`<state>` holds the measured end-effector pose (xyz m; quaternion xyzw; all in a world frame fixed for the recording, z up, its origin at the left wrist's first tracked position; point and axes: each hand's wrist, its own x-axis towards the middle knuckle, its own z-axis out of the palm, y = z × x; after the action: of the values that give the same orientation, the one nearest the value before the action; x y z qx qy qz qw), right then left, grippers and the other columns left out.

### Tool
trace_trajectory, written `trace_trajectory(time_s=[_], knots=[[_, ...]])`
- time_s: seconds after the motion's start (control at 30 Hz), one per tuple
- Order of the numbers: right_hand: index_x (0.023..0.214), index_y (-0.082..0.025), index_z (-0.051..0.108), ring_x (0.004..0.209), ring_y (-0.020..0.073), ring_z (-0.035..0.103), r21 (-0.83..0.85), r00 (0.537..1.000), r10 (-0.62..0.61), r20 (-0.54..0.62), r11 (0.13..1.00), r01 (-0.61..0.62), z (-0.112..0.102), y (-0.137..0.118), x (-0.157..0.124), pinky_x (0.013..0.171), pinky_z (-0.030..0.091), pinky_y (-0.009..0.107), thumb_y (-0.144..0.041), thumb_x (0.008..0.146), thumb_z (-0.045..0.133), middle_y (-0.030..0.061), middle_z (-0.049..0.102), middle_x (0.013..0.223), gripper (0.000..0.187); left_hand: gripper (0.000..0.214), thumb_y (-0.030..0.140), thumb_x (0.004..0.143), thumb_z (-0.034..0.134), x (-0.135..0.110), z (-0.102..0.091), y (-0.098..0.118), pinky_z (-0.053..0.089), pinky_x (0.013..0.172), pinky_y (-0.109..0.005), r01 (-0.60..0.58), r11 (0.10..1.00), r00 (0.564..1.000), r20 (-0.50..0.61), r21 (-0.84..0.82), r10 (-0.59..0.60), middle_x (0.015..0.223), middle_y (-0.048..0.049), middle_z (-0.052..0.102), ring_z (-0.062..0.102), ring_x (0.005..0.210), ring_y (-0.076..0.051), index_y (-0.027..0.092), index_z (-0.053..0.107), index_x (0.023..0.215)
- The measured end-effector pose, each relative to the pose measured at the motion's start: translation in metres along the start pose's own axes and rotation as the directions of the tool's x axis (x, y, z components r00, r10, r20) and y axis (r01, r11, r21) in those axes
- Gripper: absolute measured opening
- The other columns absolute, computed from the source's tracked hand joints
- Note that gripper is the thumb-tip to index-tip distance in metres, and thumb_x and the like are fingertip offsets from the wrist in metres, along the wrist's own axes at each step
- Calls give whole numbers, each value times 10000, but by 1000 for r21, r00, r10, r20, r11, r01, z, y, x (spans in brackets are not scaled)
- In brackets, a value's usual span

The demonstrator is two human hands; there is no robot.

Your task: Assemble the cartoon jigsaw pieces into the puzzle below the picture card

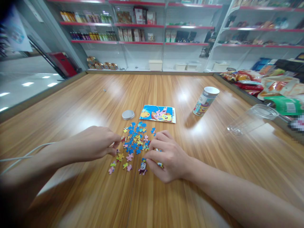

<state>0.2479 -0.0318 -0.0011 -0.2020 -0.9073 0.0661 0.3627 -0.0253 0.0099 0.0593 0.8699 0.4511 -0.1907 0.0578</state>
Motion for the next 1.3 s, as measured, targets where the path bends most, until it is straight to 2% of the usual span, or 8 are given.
trace_trajectory(time_s=[0.27,0.47,0.67,0.73,0.83,1.0,1.3], knots=[[865,-163,689,732,196,488,18,1000,14,26,1000,-15,1,1,-1,726,348,411,-143,850,610,43,629,734,82,170,280,858,566,-6,-5,-2,314,607,-308,-60,997,998,-1,-41,60,801,-55,725,666,747,-226,246,726,812],[875,-169,690,740,196,481,2,1000,21,17,1000,-21,0,2,0,738,348,410,-153,860,605,39,632,738,88,182,248,844,560,-2,-4,-6,315,604,-307,-19,1000,999,-38,-15,19,811,-61,730,660,740,-229,249,739,812],[890,-169,687,727,193,476,-7,1000,15,12,1000,-15,0,1,-1,726,345,405,-143,861,602,31,618,714,94,239,289,892,540,2,-4,-12,356,623,-308,66,998,989,-131,15,-63,886,-80,743,687,806,-265,294,732,1033],[890,-171,686,726,193,473,-8,1000,13,13,1000,-13,0,1,-1,728,343,406,-142,862,600,30,614,712,94,245,312,878,581,3,-3,-17,373,633,-310,119,991,987,-112,62,-112,922,-100,745,692,829,-281,272,722,1074],[883,-170,684,722,193,463,-3,1000,11,6,1000,-11,1,2,-2,724,334,405,-139,854,606,28,607,704,89,237,373,870,626,2,-1,-21,389,647,-312,158,984,987,-52,81,-154,911,-113,739,688,825,-282,233,728,1032],[879,-166,688,717,194,461,4,1000,12,13,1000,-12,1,1,-1,716,324,404,-136,852,601,30,601,695,96,193,377,861,640,3,1,-24,376,634,-302,153,988,988,-41,29,-152,842,-103,719,661,749,-243,213,734,902],[901,-188,680,720,193,464,-11,1000,17,13,1000,-17,1,1,-1,720,331,399,-148,869,583,21,605,700,109,214,342,859,585,5,0,-21,374,626,-302,135,988,991,-4,71,-135,834,-116,723,654,735,-240,205,750,859]])
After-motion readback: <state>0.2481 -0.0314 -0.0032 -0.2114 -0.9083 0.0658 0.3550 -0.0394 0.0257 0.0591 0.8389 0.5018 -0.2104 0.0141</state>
